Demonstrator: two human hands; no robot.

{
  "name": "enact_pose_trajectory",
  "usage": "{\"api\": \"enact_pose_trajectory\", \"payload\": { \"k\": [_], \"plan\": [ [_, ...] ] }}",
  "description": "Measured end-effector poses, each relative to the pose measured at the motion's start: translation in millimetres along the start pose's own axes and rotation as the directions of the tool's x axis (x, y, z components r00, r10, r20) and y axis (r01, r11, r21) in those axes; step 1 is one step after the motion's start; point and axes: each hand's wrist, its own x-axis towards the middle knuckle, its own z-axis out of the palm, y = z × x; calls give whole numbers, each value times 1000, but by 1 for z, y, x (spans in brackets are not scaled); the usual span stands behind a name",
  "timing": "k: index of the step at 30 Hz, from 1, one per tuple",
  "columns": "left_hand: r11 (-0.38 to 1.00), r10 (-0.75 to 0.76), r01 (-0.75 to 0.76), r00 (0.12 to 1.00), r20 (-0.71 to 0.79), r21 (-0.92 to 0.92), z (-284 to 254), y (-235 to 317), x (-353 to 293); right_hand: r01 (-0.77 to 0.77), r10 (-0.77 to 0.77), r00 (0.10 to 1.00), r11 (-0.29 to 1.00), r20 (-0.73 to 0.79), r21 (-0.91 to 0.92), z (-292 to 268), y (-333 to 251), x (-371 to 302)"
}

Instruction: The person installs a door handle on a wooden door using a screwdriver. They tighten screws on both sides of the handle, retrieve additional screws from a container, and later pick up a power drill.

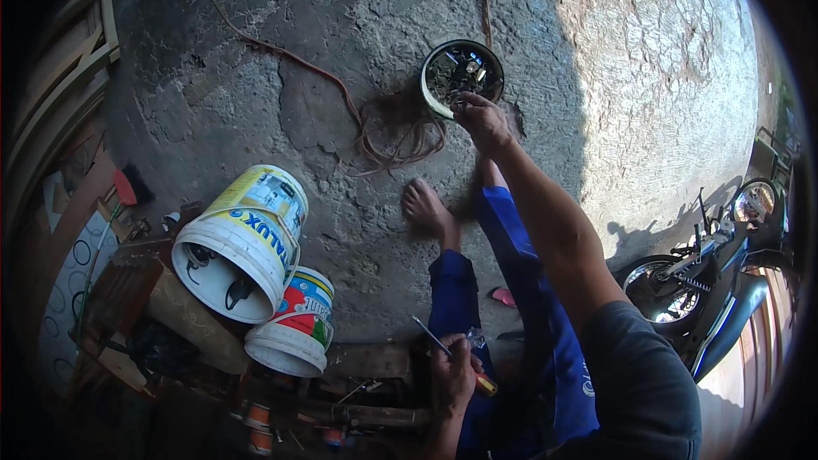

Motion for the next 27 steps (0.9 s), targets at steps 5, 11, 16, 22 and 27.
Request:
{"api": "enact_pose_trajectory", "payload": {
  "k": [5, 11, 16, 22, 27],
  "plan": [
    [998, 60, -60, 998, 9, -25, -6, 3, 2, 204, -178, 965, 971, 194, -125, -18, 22, 30],
    [989, 126, -125, 992, 6, -79, -7, 9, 9, -121, 85, 979, 973, 184, 195, -7, 15, 17],
    [986, 154, -152, 988, 23, -68, -9, 12, 14, -173, 124, 977, 940, 176, 295, 4, -3, 2],
    [985, 162, -160, 986, 27, -66, -11, 14, 16, -146, 122, 986, 962, 114, 230, 5, -5, 5],
    [984, 172, -171, 985, 23, -45, -11, 13, 17, -138, 120, 986, 975, 112, 175, 10, -4, 2]
  ]
}}
